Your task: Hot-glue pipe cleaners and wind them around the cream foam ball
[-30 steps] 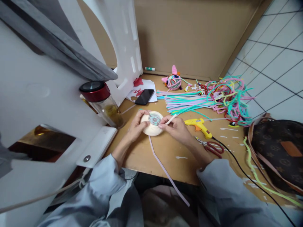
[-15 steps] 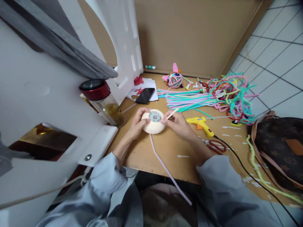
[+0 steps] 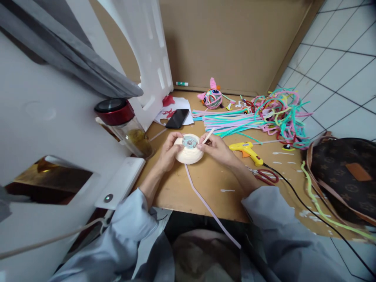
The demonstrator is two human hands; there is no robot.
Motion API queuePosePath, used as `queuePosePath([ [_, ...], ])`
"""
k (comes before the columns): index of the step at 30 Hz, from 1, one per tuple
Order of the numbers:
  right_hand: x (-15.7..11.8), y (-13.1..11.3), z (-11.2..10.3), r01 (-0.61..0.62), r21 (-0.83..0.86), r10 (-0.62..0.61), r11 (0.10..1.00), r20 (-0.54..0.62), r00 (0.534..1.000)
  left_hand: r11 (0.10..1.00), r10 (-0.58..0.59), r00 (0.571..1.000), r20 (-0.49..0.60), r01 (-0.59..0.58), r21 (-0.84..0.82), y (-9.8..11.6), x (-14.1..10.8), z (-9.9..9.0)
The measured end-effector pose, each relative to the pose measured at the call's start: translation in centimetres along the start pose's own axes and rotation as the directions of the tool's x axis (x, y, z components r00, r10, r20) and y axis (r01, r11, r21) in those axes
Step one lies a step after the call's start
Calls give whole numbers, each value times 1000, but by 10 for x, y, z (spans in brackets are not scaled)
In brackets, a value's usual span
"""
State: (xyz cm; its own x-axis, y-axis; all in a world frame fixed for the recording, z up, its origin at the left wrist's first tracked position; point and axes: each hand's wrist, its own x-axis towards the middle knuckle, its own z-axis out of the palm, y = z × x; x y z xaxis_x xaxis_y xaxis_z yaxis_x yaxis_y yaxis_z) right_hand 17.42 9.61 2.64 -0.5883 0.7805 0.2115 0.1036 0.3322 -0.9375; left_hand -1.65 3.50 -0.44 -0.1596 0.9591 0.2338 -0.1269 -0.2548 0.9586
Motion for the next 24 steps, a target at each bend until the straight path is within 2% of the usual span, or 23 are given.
queuePosePath([
  [10, -3, 1, 5, -38, 105, 43, 994, -46, 998, 997, -39, 999, 38, 41, -65, 3, 3, 1],
  [16, -16, -3, 0, -4, 102, 14, 995, -103, 995, 984, -96, 989, 115, 112, -139, 4, 4, 11],
  [24, -26, -5, -6, -32, 134, 53, 990, -156, 986, 968, -138, 975, 173, 170, -183, 1, 11, 20],
])
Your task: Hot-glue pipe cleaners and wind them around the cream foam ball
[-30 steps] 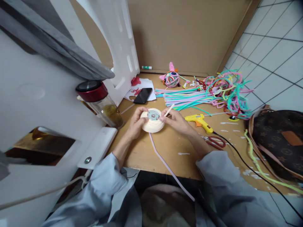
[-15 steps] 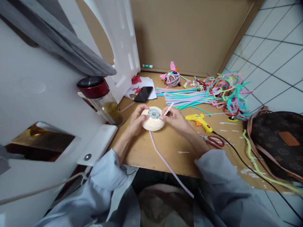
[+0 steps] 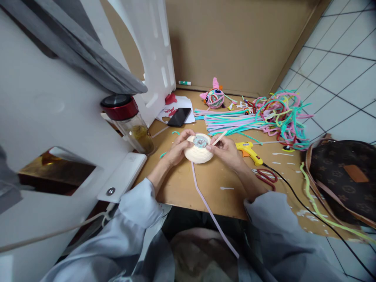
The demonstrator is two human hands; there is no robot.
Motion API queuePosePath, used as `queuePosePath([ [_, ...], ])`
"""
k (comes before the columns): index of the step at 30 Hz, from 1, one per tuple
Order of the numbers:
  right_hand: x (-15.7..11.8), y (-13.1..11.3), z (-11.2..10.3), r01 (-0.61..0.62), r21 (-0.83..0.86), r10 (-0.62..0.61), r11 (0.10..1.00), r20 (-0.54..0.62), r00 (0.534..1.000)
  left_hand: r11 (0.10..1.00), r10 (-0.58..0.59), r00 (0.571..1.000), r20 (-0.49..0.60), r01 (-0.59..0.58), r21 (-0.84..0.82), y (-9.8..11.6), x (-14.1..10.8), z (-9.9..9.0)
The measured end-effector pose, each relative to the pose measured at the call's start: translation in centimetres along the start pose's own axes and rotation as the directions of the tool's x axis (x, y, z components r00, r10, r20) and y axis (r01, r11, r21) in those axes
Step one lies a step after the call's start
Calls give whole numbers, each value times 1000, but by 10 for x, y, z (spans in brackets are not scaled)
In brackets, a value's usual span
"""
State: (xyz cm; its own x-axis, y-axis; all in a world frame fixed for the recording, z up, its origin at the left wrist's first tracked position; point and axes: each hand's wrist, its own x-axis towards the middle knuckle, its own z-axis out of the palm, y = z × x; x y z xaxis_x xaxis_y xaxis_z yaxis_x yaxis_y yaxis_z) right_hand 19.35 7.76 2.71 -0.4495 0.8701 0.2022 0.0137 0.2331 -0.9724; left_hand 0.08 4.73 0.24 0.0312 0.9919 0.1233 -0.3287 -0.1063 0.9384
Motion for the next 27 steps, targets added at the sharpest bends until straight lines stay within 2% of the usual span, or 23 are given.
queuePosePath([
  [7, -2, 4, 2, -30, -9, 30, 999, -64, 998, 997, -80, 991, 108, 81, -6, 8, 13, -4],
  [14, -5, 5, -3, -76, -10, 74, 997, -100, 992, 988, -152, 974, 171, 149, 29, 14, 29, -2],
  [22, -9, 9, 6, -78, -52, 68, 996, -178, 982, 987, -159, 956, 247, 156, 32, 8, 37, -10],
  [25, -12, 11, 10, -13, -112, -15, 994, -248, 969, 990, -139, 961, 240, 142, 7, 5, 35, -11],
  [27, -16, 10, 12, 106, -239, -171, 965, -272, 947, 990, -134, 962, 238, 139, -5, 4, 34, -11],
])
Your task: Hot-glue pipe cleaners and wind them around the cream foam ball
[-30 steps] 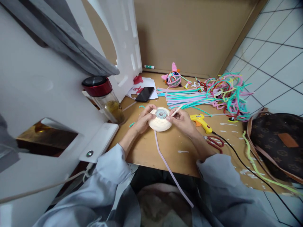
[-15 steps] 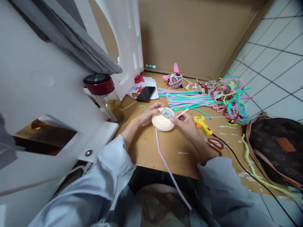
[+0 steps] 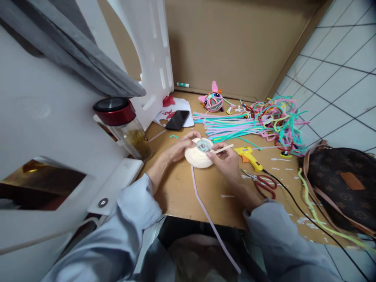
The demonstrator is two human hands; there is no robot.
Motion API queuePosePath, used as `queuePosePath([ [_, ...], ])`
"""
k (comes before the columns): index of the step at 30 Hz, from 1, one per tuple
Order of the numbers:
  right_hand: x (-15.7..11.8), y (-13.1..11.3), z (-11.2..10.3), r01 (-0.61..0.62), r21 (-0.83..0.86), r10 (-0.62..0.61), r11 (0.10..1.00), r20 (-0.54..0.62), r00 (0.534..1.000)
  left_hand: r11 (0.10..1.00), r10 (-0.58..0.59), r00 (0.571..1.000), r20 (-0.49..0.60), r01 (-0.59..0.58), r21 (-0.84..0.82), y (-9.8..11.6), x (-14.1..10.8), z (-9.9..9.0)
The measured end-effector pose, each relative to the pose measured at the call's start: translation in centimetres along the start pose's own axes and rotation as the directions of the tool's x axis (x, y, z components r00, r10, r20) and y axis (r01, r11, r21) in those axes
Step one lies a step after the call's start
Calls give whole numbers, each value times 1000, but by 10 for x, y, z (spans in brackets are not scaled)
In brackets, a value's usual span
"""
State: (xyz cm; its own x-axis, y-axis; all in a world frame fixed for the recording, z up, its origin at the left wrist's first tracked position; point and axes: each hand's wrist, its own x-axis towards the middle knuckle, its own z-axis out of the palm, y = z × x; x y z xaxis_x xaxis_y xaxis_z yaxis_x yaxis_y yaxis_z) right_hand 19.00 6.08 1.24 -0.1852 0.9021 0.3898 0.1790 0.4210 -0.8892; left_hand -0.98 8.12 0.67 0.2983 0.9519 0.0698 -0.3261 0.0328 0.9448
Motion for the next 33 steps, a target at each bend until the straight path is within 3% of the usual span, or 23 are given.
queuePosePath([
  [4, -6, -2, -1, 333, -154, -327, 930, 62, 943, 1000, 7, 1000, -1, -7, -2, 0, -2, 3],
  [8, -9, 1, -2, 466, -222, -444, 857, 144, 885, 1000, 2, 1000, 7, -2, 16, 2, -4, 5],
  [21, -10, -3, -5, 589, -408, -546, 698, 231, 806, 999, 52, 998, -26, -51, 17, -3, -3, 5],
  [33, -10, 3, -4, 574, -363, -526, 734, 231, 819, 961, 180, 983, -31, -169, 217, -2, -6, 4],
])
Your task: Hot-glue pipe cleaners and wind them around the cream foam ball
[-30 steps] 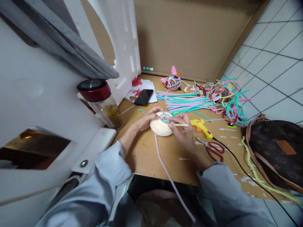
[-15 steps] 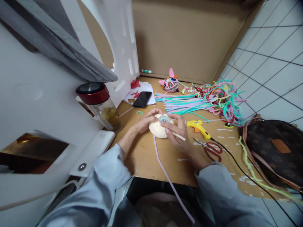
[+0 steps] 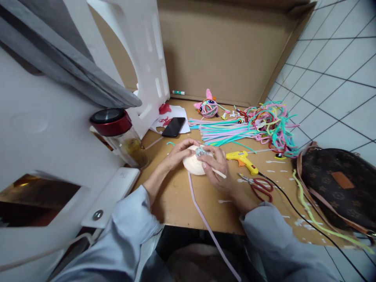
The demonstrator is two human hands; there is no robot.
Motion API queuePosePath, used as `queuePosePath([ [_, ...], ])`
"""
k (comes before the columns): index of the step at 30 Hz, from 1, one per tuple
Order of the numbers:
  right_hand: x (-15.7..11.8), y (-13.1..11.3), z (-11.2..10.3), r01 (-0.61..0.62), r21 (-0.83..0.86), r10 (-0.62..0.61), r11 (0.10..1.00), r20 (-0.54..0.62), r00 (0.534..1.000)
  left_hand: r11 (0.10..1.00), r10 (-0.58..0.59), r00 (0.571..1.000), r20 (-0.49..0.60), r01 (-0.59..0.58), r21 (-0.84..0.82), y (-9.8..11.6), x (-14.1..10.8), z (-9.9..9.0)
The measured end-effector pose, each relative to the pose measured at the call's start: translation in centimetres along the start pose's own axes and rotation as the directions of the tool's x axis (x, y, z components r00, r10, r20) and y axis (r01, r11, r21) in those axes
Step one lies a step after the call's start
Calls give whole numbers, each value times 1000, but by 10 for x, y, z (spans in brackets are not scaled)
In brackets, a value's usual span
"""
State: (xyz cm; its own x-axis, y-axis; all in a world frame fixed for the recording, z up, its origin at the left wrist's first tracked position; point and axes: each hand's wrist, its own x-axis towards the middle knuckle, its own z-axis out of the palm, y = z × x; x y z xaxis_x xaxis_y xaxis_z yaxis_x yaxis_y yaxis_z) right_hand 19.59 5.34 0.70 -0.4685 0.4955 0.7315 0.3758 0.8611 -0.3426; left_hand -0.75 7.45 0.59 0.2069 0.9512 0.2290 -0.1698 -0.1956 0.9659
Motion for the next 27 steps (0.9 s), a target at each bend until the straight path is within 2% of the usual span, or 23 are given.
queuePosePath([
  [8, 2, 0, -2, 3, -12, -2, 1000, 19, 1000, 996, 79, 997, -3, -79, -46, -4, 0, -1],
  [15, 3, -1, -2, -13, 13, 13, 1000, 14, 1000, 995, 54, 998, -14, -52, 81, 3, -3, -1],
  [21, 3, -1, -1, -6, 57, 7, 998, -15, 1000, 994, 54, 998, -32, -50, 102, 4, -5, -3],
  [27, 5, -2, -3, -48, 4, 48, 999, 14, 999, 981, 79, 997, -17, -75, 177, 4, -6, -3],
])
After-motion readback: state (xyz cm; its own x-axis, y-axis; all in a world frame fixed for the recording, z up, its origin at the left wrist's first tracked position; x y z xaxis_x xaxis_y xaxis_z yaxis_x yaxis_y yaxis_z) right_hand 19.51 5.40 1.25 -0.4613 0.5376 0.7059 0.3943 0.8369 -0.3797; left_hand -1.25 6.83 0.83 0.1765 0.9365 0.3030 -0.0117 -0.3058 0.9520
